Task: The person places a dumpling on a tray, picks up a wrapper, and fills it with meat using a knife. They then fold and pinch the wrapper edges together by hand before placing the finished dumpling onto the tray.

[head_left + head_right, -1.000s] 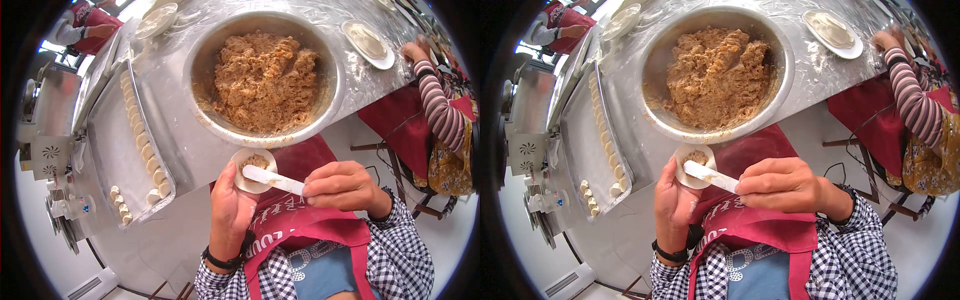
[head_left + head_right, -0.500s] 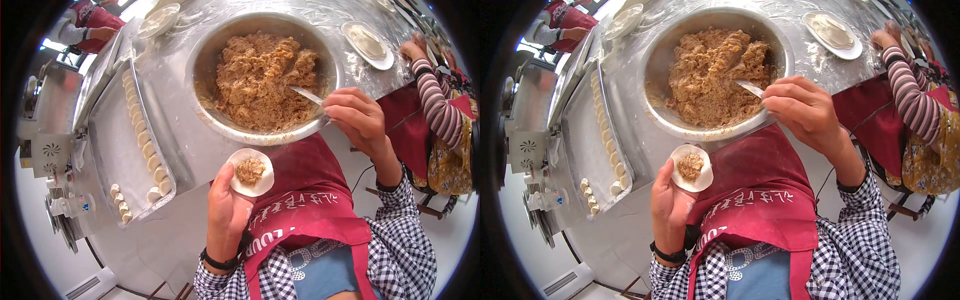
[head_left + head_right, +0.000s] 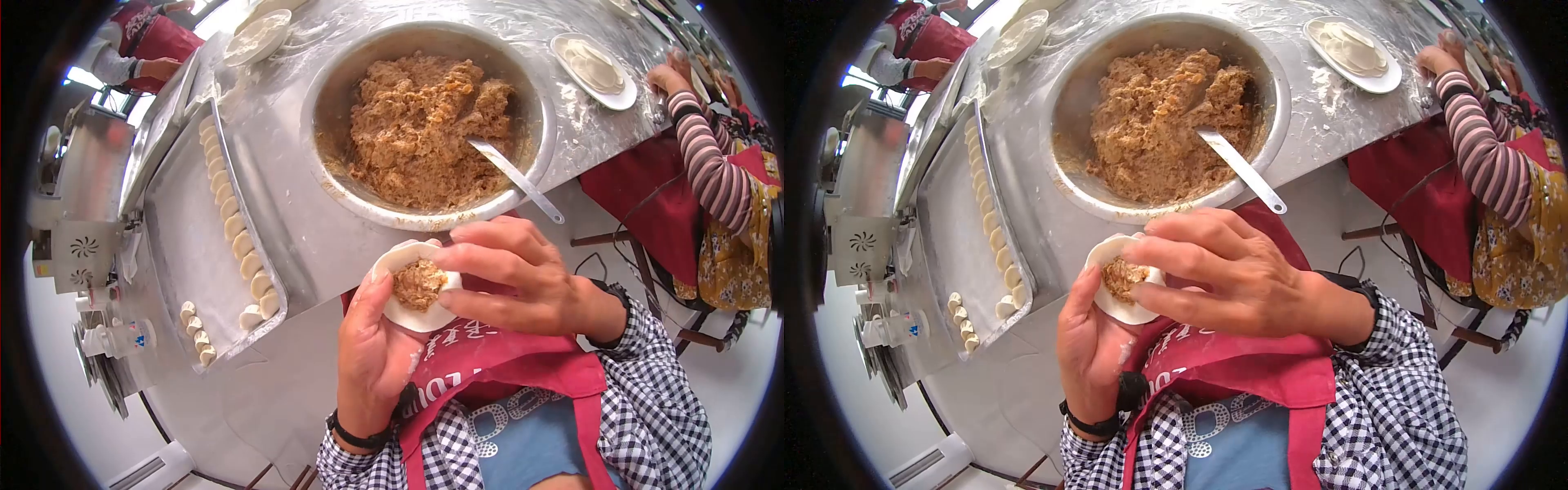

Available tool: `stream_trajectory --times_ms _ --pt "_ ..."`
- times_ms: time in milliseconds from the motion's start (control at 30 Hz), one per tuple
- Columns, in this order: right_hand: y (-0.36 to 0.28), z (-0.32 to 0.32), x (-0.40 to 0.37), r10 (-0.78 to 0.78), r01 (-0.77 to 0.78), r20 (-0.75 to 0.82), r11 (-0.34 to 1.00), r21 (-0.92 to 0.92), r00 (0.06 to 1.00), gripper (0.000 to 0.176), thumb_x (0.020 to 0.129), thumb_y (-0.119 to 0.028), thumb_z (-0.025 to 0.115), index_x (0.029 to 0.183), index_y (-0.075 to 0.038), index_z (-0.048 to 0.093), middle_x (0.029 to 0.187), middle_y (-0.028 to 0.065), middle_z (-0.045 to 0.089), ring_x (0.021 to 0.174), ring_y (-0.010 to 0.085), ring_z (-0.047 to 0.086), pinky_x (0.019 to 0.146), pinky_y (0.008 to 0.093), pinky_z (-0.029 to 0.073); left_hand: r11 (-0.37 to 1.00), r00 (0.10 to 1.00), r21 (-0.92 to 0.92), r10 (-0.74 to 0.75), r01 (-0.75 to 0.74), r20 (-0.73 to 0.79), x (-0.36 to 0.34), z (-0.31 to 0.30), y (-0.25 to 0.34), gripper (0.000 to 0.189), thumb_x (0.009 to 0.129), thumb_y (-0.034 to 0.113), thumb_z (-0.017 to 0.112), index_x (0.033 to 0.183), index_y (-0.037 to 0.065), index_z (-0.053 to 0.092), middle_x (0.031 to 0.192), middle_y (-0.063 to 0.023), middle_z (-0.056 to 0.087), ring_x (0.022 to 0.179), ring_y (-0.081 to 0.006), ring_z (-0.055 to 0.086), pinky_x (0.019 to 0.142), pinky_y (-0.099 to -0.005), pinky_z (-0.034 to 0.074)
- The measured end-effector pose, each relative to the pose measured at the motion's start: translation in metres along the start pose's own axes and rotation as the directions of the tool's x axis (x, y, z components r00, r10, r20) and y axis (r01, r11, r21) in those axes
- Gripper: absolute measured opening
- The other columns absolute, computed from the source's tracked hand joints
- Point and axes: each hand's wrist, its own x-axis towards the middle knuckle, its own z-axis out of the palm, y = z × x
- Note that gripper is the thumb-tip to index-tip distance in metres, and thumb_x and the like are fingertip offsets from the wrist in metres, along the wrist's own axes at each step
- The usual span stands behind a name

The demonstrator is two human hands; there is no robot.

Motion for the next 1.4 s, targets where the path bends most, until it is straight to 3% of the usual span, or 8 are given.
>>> stream_trajectory --times_ms 167,367,433,467,533,767,967,1400 --pt "0.002 0.017 0.004 0.036 -0.022 -0.123 0.993 0.116 0.992 0.019 0.063 -0.012 0.066 0.081 -0.007 0.062 0.11 0.0101 0.058 0.097 0.0279 0.056 0.079 0.0374 0.047 1.0 1.0 0.012 -0.004 0.004 0.005 -0.002 -0.001 -0.002 0.039 0.093 0.018 0.038 0.125 -0.004 0.038 0.125 -0.0168 0.045 0.114 -0.026 0.047 0.099 -0.0406 0.038" --pt "0.003 0.022 0.011 0.207 -0.134 -0.214 0.94 0.314 0.955 0.016 0.058 -0.008 0.07 0.07 -0.004 0.06 0.103 0.0122 0.06 0.092 0.0279 0.058 0.075 0.0355 0.048 0.963 0.98 0.245 0.068 -0.113 0.186 -0.006 -0.001 -0.006 0.051 0.086 0.016 0.054 0.129 -0.003 0.035 0.124 -0.016 0.047 0.115 -0.0253 0.048 0.096 -0.0386 0.041" --pt "0.004 0.025 0.012 0.227 -0.146 -0.214 0.93 0.338 0.95 0.017 0.058 -0.008 0.071 0.07 -0.004 0.06 0.103 0.0125 0.06 0.092 0.028 0.058 0.074 0.0355 0.048 0.731 0.968 0.636 0.149 -0.247 0.204 -0.012 0.007 -0.006 0.06 0.078 0.005 0.063 0.13 -0.004 0.035 0.124 -0.0147 0.048 0.113 -0.0216 0.049 0.092 -0.0326 0.044" --pt "0.004 0.027 0.013 0.237 -0.145 -0.226 0.922 0.36 0.945 0.016 0.059 -0.008 0.071 0.07 -0.004 0.059 0.103 0.0126 0.06 0.091 0.0282 0.058 0.074 0.0357 0.048 0.731 0.968 0.636 0.149 -0.246 0.202 -0.011 0.007 -0.007 0.06 0.078 0.005 0.063 0.13 -0.004 0.035 0.124 -0.0147 0.048 0.113 -0.0216 0.049 0.092 -0.0326 0.044" --pt "0.004 0.029 0.017 0.247 -0.143 -0.237 0.912 0.384 0.94 0.016 0.06 -0.008 0.071 0.07 -0.004 0.059 0.103 0.0128 0.06 0.09 0.0283 0.058 0.073 0.0359 0.048 0.441 0.923 0.815 0.257 -0.376 0.287 -0.01 0.008 -0.009 0.055 0.077 0.0 0.065 0.126 -0.004 0.041 0.122 -0.0151 0.051 0.11 -0.0196 0.051 0.09 -0.0294 0.045" --pt "0.009 0.031 0.026 0.222 -0.087 -0.323 0.919 0.385 0.92 0.017 0.063 -0.003 0.069 0.078 -0.002 0.061 0.104 0.0149 0.06 0.087 0.0263 0.06 0.07 0.0328 0.049 0.228 0.826 0.836 0.414 -0.5 0.382 -0.005 0.003 -0.003 0.038 0.082 0.006 0.063 0.117 -0.003 0.052 0.115 -0.0166 0.056 0.106 -0.0202 0.054 0.089 -0.0294 0.045" --pt "0.008 0.029 0.018 0.392 -0.2 -0.311 0.841 0.503 0.866 0.02 0.069 -0.002 0.07 0.087 0.0 0.061 0.103 0.0183 0.059 0.086 0.0243 0.061 0.07 0.0306 0.051 0.619 0.819 0.542 0.489 -0.569 0.301 0.0 -0.001 -0.005 0.032 0.083 0.007 0.062 0.111 -0.003 0.052 0.119 -0.0166 0.051 0.104 -0.024 0.055 0.087 -0.0337 0.051" --pt "0.002 0.035 0.018 0.445 -0.155 -0.361 0.779 0.607 0.82 0.025 0.069 -0.003 0.071 0.091 0.001 0.06 0.104 0.0169 0.058 0.091 0.0256 0.059 0.077 0.0324 0.049 0.726 0.842 0.433 0.507 -0.534 0.187 0.011 0.013 -0.021 0.04 0.08 0.011 0.066 0.115 -0.001 0.049 0.118 -0.0147 0.053 0.104 -0.0212 0.055 0.086 -0.0304 0.049"
